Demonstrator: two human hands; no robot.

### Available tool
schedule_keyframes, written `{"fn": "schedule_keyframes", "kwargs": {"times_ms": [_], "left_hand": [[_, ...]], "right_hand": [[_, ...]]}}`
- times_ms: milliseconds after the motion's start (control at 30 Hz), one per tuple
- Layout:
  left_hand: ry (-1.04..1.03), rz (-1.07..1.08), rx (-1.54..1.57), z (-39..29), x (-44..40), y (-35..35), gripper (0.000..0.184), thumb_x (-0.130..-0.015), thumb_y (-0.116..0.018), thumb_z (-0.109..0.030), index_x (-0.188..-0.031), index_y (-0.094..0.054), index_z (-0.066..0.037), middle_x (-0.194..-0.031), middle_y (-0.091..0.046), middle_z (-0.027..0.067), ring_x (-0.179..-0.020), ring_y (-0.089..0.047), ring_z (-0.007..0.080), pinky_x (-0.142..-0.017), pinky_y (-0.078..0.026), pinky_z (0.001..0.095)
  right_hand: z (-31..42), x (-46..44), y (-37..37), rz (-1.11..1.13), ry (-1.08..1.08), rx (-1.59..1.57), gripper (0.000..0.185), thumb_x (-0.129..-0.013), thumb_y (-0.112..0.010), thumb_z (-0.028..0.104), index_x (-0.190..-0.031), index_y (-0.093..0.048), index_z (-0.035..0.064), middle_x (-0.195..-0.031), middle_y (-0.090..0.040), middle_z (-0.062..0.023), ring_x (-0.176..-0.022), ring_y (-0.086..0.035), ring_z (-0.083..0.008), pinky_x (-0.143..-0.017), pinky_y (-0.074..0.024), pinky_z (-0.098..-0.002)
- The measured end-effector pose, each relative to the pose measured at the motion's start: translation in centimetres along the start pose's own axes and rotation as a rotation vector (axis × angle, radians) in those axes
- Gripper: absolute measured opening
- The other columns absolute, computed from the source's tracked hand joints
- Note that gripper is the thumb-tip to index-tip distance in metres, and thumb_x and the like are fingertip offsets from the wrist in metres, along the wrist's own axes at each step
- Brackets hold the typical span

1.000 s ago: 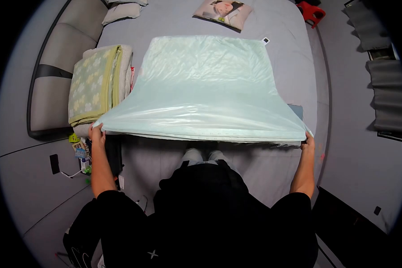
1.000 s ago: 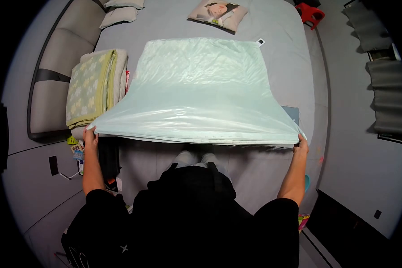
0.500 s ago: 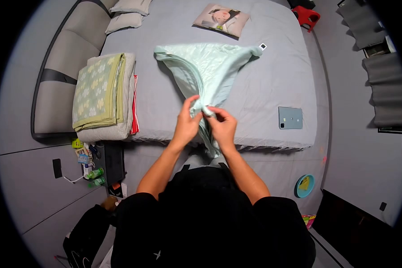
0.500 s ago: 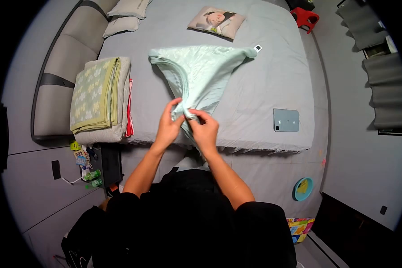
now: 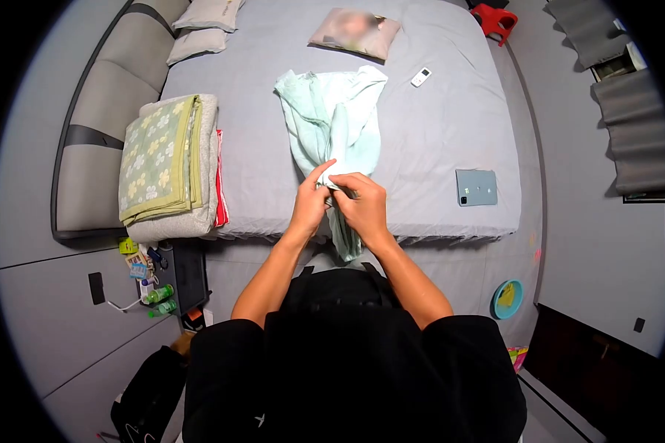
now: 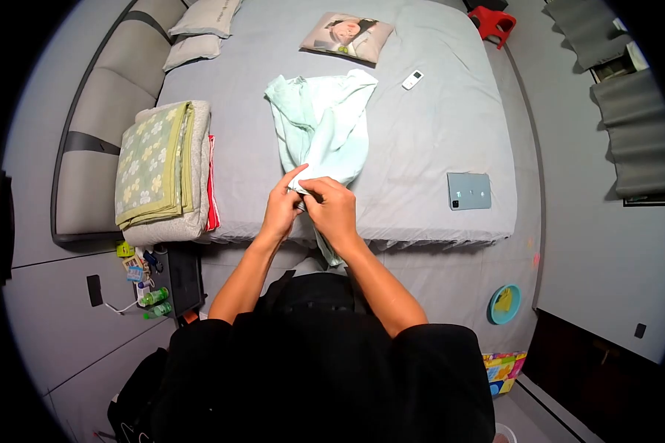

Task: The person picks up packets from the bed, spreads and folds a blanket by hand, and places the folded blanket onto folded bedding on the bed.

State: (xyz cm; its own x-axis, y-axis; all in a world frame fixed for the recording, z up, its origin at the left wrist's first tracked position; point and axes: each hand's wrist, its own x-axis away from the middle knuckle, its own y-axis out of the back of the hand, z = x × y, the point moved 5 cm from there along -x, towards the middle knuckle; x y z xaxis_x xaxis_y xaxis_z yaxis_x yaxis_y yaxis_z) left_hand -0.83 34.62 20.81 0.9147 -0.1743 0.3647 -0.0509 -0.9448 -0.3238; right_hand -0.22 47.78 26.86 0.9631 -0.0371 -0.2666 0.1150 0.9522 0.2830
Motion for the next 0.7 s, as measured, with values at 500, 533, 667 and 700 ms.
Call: {"fn": "schedule_keyframes", "kwargs": {"times_ms": [500, 533, 667, 700], "left_hand": [[-0.05, -0.21, 0.28, -1.6, -2.9, -0.1, 0.038, -0.087, -0.055, -0.001, -0.125, -0.055, 0.004, -0.102, -0.065, 0.0143, -0.082, -0.068, 0.0191, -0.065, -0.058, 0.029], [-0.07, -0.222, 0.305, -2.1, -3.2, 0.0, 0.038, -0.087, -0.054, -0.001, -0.124, -0.055, 0.005, -0.102, -0.065, 0.0147, -0.082, -0.068, 0.0197, -0.066, -0.058, 0.0298], [-0.151, -0.211, 0.392, -4.9, -5.0, -0.7, 0.038, -0.088, -0.053, -0.001, -0.124, -0.053, 0.007, -0.106, -0.064, 0.018, -0.088, -0.068, 0.0241, -0.071, -0.06, 0.0345], [-0.168, -0.219, 0.403, -6.0, -5.2, -1.0, 0.038, -0.088, -0.053, -0.002, -0.125, -0.052, 0.007, -0.107, -0.063, 0.0186, -0.089, -0.068, 0.0249, -0.072, -0.06, 0.0353]], "right_hand": [[-3.8, -1.0, -0.5, 0.247, -0.112, -0.528, 0.055, -0.075, -0.065, -0.009, -0.123, -0.042, 0.0048, -0.122, -0.056, -0.0132, -0.12, -0.054, -0.0203, -0.107, -0.04, -0.0353], [-4.1, -1.0, -0.1, 0.208, -0.089, -0.459, 0.054, -0.075, -0.065, -0.007, -0.123, -0.044, 0.0038, -0.122, -0.057, -0.0129, -0.12, -0.054, -0.0212, -0.107, -0.0396, -0.0353], [-8.4, 0.9, 2.7, 0.071, -0.199, -0.246, 0.058, -0.07, -0.067, 0.001, -0.126, -0.05, 0.0032, -0.124, -0.057, -0.0116, -0.122, -0.051, -0.0251, -0.108, -0.0362, -0.038], [-10.7, 2.3, 3.4, 0.071, -0.269, -0.19, 0.06, -0.07, -0.067, 0.002, -0.127, -0.05, 0.0038, -0.126, -0.056, -0.012, -0.123, -0.051, -0.026, -0.108, -0.0361, -0.0384]]}}
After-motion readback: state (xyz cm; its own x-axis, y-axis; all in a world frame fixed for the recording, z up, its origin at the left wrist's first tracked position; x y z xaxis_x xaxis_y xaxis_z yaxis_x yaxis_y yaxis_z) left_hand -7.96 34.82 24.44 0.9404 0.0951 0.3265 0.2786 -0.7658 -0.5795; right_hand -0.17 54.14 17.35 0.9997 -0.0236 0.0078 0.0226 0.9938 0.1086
